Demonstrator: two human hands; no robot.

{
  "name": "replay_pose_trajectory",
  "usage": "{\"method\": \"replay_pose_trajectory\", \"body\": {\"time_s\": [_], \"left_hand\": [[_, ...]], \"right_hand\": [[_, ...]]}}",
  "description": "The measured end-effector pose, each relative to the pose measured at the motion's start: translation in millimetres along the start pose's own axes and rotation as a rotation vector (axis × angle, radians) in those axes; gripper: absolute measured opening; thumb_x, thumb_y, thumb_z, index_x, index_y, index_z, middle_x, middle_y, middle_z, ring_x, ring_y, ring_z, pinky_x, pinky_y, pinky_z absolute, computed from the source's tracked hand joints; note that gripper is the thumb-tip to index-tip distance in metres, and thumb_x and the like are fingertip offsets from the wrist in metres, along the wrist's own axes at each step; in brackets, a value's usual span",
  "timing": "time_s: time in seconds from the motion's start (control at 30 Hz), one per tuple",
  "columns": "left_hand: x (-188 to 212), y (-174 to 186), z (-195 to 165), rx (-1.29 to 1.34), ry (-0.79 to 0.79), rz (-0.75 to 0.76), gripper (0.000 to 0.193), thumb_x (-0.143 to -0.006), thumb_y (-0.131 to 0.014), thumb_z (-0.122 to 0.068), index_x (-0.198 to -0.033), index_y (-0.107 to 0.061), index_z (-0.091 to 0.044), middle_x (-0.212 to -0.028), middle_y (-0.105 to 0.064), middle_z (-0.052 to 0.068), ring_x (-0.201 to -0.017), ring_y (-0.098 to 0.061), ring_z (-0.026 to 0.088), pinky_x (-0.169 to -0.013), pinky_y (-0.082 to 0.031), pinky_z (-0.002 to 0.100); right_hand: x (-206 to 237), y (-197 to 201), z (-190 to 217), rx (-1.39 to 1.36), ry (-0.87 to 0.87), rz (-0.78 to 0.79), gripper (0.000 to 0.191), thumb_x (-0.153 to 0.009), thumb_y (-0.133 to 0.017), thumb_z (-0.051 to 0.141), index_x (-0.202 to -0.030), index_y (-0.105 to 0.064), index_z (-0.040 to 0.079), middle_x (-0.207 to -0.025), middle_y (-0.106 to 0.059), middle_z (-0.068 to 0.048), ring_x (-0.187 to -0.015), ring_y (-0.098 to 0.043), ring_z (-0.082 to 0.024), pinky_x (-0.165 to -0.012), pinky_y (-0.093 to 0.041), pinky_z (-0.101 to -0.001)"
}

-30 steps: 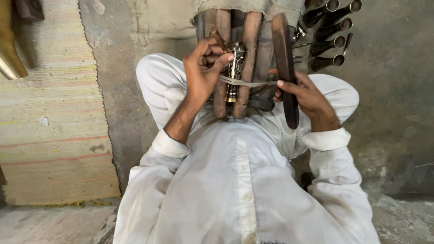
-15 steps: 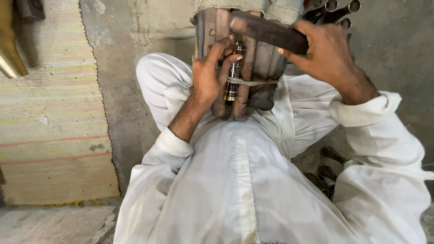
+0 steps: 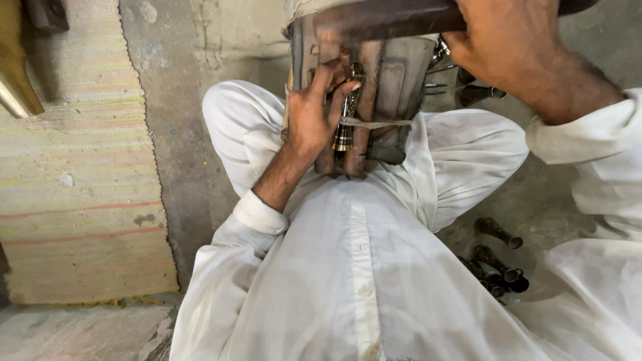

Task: The person sits cross-legged on the floor with a brass vase held upright in a wooden clamping stand between their legs. They hold a small chisel against the vase's decorated surface and strike it with a wooden mallet, repeatedly repositioning the chisel to carve ornamental patterns into the metal.

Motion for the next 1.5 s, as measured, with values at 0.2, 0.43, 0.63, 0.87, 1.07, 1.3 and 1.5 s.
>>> {"method": "replay_pose_trajectory", "body": {"time_s": [0.2, 0.43, 0.63, 0.87, 1.07, 1.3, 1.5], "left_hand": [[-2, 1, -4, 0.006, -0.01, 0.005, 0.034, -0.101, -0.076, -0.012, -0.129, -0.058, -0.006, -0.106, -0.079, 0.014, -0.095, -0.081, 0.024, -0.075, -0.066, 0.034], [-4, 4, -9, -0.004, -0.027, -0.02, 0.036, -0.1, -0.076, -0.014, -0.131, -0.059, -0.008, -0.107, -0.078, 0.013, -0.098, -0.081, 0.024, -0.078, -0.066, 0.034], [-4, 4, -10, 0.021, -0.023, -0.004, 0.039, -0.1, -0.077, -0.013, -0.133, -0.058, -0.007, -0.109, -0.078, 0.013, -0.097, -0.08, 0.024, -0.078, -0.066, 0.033], [-4, 1, -8, 0.031, -0.02, 0.012, 0.034, -0.1, -0.078, -0.014, -0.129, -0.061, -0.007, -0.111, -0.078, 0.013, -0.099, -0.081, 0.025, -0.08, -0.066, 0.033], [-5, 0, -6, -0.008, -0.004, 0.047, 0.036, -0.1, -0.078, -0.015, -0.13, -0.061, -0.006, -0.11, -0.078, 0.014, -0.097, -0.08, 0.026, -0.078, -0.065, 0.033], [-6, 0, -8, -0.01, -0.051, 0.016, 0.037, -0.101, -0.076, -0.015, -0.132, -0.06, -0.006, -0.111, -0.078, 0.014, -0.1, -0.08, 0.026, -0.08, -0.066, 0.034], [-8, 1, -10, -0.017, -0.032, 0.048, 0.039, -0.099, -0.076, -0.013, -0.134, -0.061, -0.006, -0.111, -0.078, 0.015, -0.096, -0.08, 0.026, -0.077, -0.065, 0.035]], "right_hand": [[6, -5, -8, 0.002, 0.028, 0.019, 0.021, -0.094, -0.08, 0.02, -0.108, -0.069, 0.009, -0.084, -0.068, -0.006, -0.072, -0.066, -0.021, -0.074, -0.051, -0.0381], [9, -7, -15, -0.021, -0.046, 0.036, 0.018, -0.096, -0.079, 0.021, -0.107, -0.071, 0.009, -0.08, -0.066, -0.006, -0.071, -0.065, -0.021, -0.07, -0.049, -0.0376], [16, -10, -22, -0.03, -0.043, 0.0, 0.017, -0.095, -0.079, 0.019, -0.102, -0.069, 0.007, -0.078, -0.066, -0.005, -0.067, -0.064, -0.02, -0.069, -0.047, -0.0351], [23, -24, -31, -0.19, -0.171, 0.067, 0.022, -0.096, -0.085, 0.019, -0.099, -0.071, 0.002, -0.075, -0.064, -0.01, -0.063, -0.063, -0.027, -0.062, -0.047, -0.0405], [24, -25, -30, -0.227, -0.132, -0.009, 0.019, -0.091, -0.083, 0.013, -0.095, -0.07, -0.001, -0.072, -0.063, -0.01, -0.066, -0.063, -0.028, -0.064, -0.047, -0.0397], [32, -22, -31, -0.153, -0.096, -0.017, 0.016, -0.092, -0.08, 0.011, -0.099, -0.07, 0.0, -0.075, -0.065, -0.01, -0.067, -0.064, -0.027, -0.072, -0.049, -0.0405], [39, -29, -36, -0.091, -0.105, 0.027, 0.019, -0.092, -0.079, 0.016, -0.104, -0.072, 0.002, -0.078, -0.066, -0.009, -0.069, -0.065, -0.026, -0.072, -0.049, -0.0399]]}}
Point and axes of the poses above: each hand's wrist, its own x-axis away from the middle knuckle, its own y-axis out of the back of the hand, z = x × y, the point moved 6 cm from there along -x, towards the middle knuckle
